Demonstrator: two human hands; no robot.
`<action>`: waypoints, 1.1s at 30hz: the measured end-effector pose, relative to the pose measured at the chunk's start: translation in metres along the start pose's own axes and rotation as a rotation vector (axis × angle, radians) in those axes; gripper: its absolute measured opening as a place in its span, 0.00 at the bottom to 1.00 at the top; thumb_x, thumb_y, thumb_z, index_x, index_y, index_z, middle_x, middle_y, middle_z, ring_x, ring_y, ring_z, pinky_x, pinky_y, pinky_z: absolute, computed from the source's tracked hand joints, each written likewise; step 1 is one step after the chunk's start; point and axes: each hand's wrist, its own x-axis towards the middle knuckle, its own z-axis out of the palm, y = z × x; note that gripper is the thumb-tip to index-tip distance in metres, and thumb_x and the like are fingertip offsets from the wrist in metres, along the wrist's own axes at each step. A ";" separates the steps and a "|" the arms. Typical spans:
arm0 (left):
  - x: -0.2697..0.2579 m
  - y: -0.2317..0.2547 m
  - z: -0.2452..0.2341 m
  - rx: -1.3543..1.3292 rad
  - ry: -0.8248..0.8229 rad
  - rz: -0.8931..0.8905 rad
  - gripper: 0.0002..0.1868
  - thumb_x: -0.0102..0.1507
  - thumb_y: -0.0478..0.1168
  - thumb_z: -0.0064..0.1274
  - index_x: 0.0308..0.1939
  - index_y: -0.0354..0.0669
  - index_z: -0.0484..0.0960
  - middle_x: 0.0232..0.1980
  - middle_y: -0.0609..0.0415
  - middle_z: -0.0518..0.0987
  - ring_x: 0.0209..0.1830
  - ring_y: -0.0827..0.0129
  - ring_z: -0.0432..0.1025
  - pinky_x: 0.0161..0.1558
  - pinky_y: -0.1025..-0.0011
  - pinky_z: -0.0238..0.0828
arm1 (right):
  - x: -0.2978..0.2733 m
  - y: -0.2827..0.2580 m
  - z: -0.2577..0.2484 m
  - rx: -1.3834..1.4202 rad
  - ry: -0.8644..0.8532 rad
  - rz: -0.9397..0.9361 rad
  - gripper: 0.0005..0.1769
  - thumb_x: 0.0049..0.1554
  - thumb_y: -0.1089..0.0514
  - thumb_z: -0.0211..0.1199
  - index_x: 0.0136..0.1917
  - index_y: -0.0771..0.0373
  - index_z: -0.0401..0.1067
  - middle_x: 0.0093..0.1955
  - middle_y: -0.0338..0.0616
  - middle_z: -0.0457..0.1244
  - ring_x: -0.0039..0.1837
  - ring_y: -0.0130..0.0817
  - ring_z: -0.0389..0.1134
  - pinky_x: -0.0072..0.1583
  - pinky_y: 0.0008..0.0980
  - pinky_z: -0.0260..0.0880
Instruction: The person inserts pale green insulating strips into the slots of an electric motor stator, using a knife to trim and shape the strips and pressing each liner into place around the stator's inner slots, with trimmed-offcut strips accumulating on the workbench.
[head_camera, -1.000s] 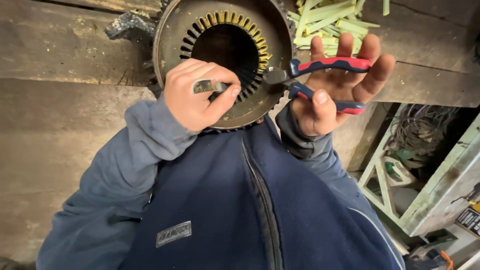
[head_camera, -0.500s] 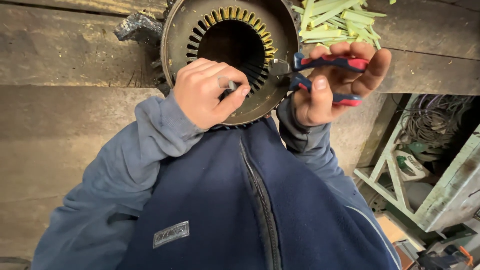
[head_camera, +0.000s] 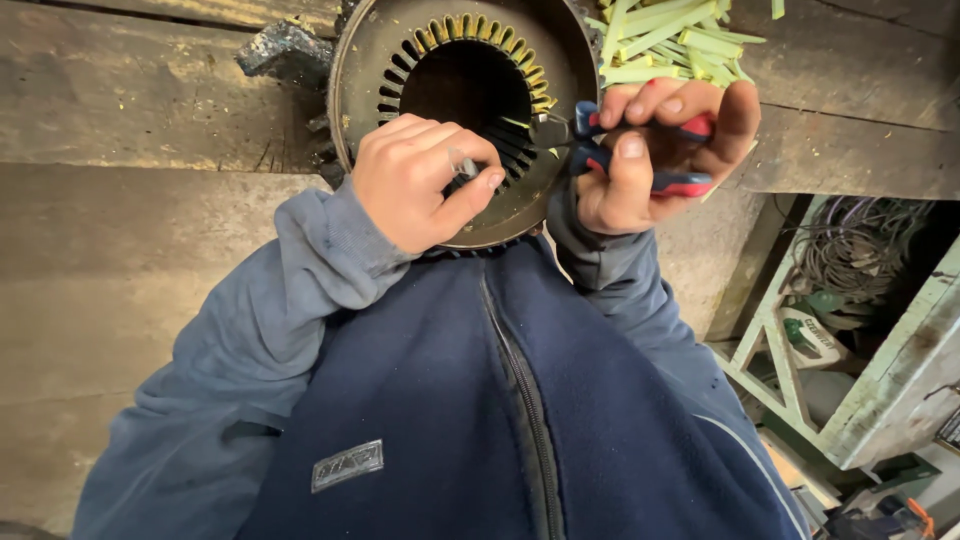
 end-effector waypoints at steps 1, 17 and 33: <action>0.001 0.000 0.001 0.011 0.005 -0.004 0.06 0.67 0.41 0.61 0.42 0.44 0.83 0.37 0.54 0.80 0.38 0.58 0.75 0.43 0.62 0.69 | 0.000 0.000 0.000 0.014 0.013 0.004 0.41 0.59 0.74 0.63 0.81 0.57 0.55 0.54 0.42 0.60 0.49 0.35 0.61 0.49 0.39 0.70; 0.007 0.008 -0.004 -0.098 0.034 -0.150 0.04 0.72 0.36 0.53 0.48 0.41 0.81 0.45 0.49 0.82 0.46 0.54 0.78 0.50 0.62 0.74 | -0.011 0.009 0.014 -0.023 -0.089 0.078 0.37 0.61 0.72 0.63 0.79 0.51 0.61 0.56 0.41 0.60 0.51 0.32 0.60 0.50 0.36 0.66; 0.029 -0.021 0.026 0.043 -0.185 -0.256 0.20 0.65 0.39 0.58 0.60 0.38 0.79 0.49 0.45 0.80 0.43 0.52 0.77 0.46 0.59 0.74 | 0.003 0.002 -0.010 0.192 -0.083 0.166 0.39 0.57 0.71 0.63 0.79 0.53 0.60 0.58 0.44 0.61 0.55 0.38 0.64 0.55 0.42 0.69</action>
